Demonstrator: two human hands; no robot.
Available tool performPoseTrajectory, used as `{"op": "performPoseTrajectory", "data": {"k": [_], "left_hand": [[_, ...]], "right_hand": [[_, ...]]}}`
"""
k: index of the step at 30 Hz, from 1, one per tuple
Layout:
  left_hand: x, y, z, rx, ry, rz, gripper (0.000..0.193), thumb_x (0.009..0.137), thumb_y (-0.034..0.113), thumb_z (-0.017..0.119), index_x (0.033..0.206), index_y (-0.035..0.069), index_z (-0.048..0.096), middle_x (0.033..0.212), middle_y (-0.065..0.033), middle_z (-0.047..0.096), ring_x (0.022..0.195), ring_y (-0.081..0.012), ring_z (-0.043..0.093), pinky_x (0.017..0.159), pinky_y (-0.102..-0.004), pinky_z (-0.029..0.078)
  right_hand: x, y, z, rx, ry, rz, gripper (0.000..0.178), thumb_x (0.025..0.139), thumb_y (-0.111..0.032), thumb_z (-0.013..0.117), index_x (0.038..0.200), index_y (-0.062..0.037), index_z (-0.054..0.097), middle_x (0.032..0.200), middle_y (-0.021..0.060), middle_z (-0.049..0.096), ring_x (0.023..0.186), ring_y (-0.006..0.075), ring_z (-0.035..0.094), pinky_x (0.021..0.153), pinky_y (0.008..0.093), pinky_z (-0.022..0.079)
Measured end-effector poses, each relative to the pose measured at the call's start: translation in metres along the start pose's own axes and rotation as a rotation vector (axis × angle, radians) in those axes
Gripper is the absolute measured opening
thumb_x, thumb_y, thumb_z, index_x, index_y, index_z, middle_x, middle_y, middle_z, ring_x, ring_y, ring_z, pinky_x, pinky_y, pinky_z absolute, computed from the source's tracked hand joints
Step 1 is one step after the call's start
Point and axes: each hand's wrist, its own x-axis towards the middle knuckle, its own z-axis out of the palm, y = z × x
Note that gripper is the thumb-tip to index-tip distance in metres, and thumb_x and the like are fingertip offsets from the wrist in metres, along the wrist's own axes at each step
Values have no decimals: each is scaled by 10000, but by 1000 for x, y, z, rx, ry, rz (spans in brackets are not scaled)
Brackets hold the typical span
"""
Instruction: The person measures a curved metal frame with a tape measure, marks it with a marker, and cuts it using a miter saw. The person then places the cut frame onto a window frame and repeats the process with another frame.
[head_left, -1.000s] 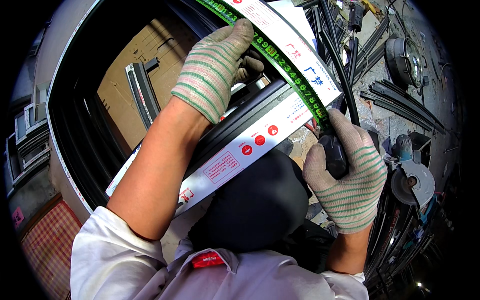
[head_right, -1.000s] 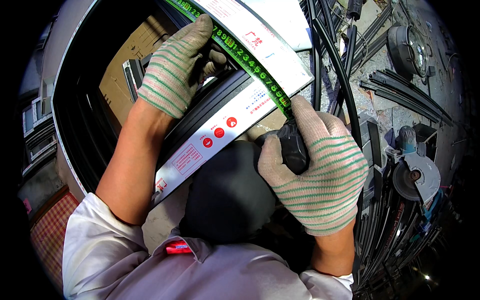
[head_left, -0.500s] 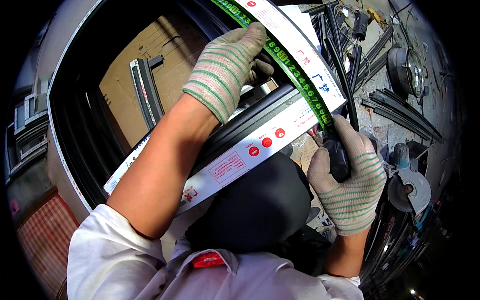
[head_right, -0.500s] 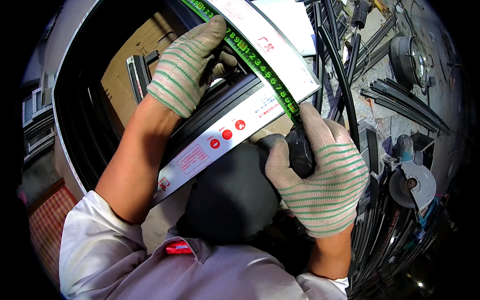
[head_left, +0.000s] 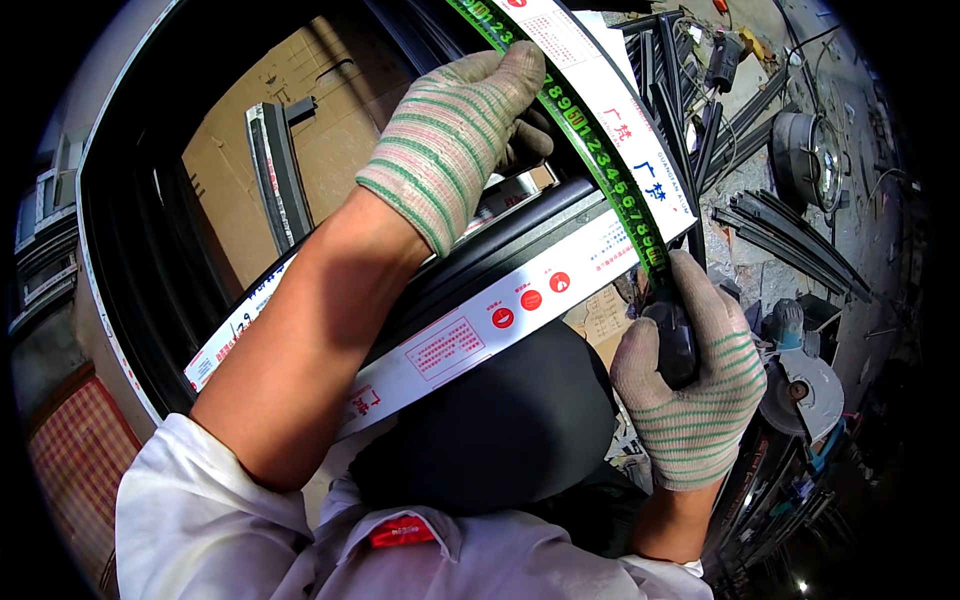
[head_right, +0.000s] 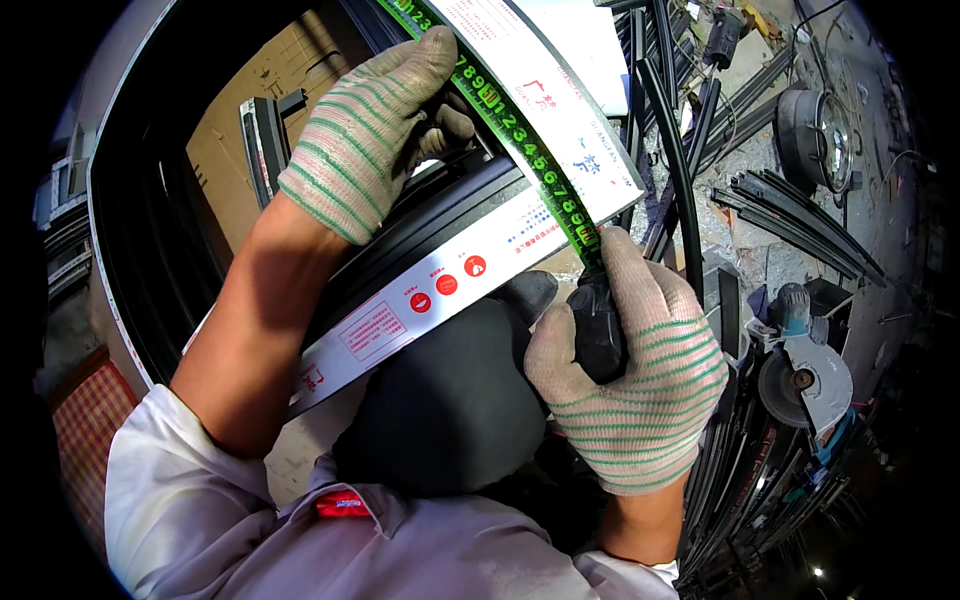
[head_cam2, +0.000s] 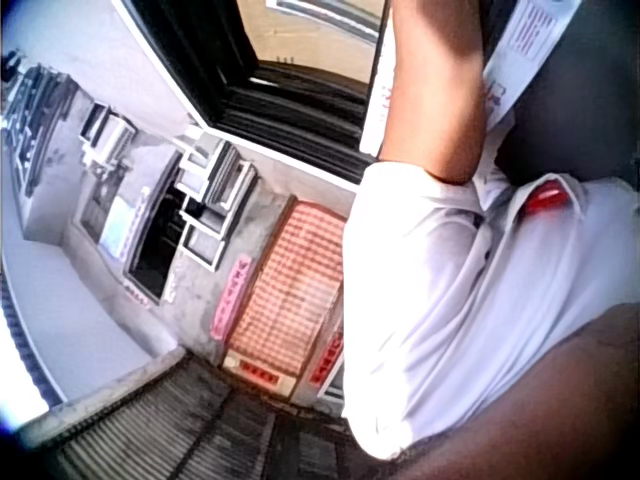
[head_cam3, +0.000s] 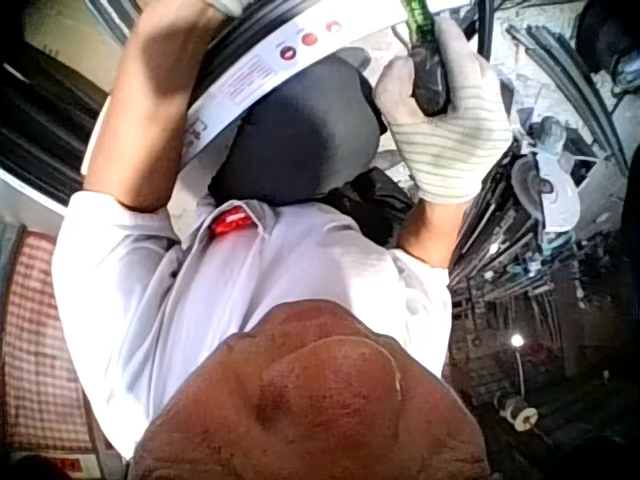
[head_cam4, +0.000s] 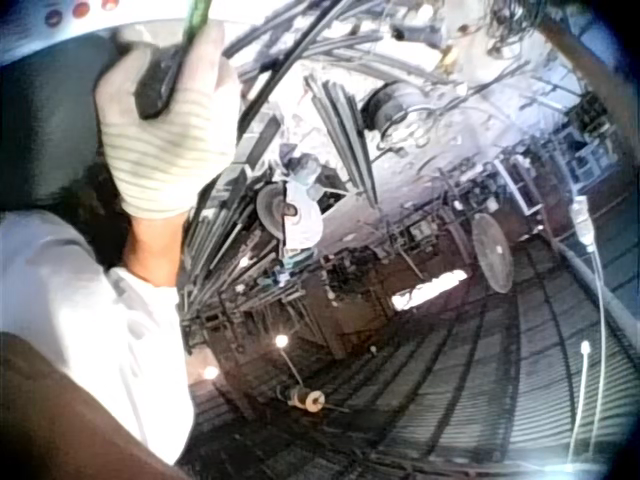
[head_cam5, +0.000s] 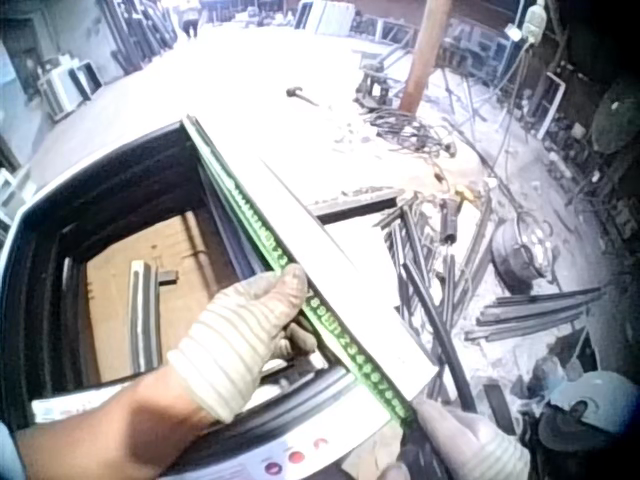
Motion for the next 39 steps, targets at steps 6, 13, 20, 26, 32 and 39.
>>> {"op": "performPoseTrajectory", "data": {"k": [6,13,20,26,32,39], "left_hand": [[-1,-1,0,-18,-8,31,438,1066,437,561,1065,20,694,815,-26,649,712,-106,612,691,-262,516],[2,1,-2,-32,-5,2,428,1053,423,595,1139,14,686,838,-30,668,690,-93,606,618,-231,500],[12,7,-9,40,30,44,403,1043,396,626,1186,23,678,867,-23,683,680,-78,612,574,-205,474],[-25,30,31,33,-107,204,336,1026,343,666,1100,16,695,901,-39,712,709,-104,615,642,-226,506],[-70,24,95,237,-236,199,333,991,385,710,978,52,688,788,-43,671,689,-129,646,655,-268,549],[-103,1,178,368,-568,76,309,1018,339,672,1090,39,676,878,-63,703,771,-144,663,719,-292,552]], "right_hand": [[-1,1,1,-12,9,3,527,765,-113,752,1272,11,682,997,195,714,875,282,716,837,367,566],[-1,1,3,-48,95,-19,424,781,-100,747,1195,-14,718,931,186,718,813,282,728,788,354,578],[2,-1,-11,-16,-5,149,421,846,-358,697,1179,-103,735,941,213,719,858,375,711,798,440,569],[-54,16,-32,153,81,192,526,833,-364,662,1265,-65,679,950,268,699,881,435,689,847,462,560],[-136,39,-73,133,149,360,465,849,-399,632,1089,-1,635,917,246,699,898,429,693,841,481,552],[-232,73,-96,56,364,446,513,839,-356,665,1218,-12,633,937,229,717,883,399,709,831,451,561]]}}
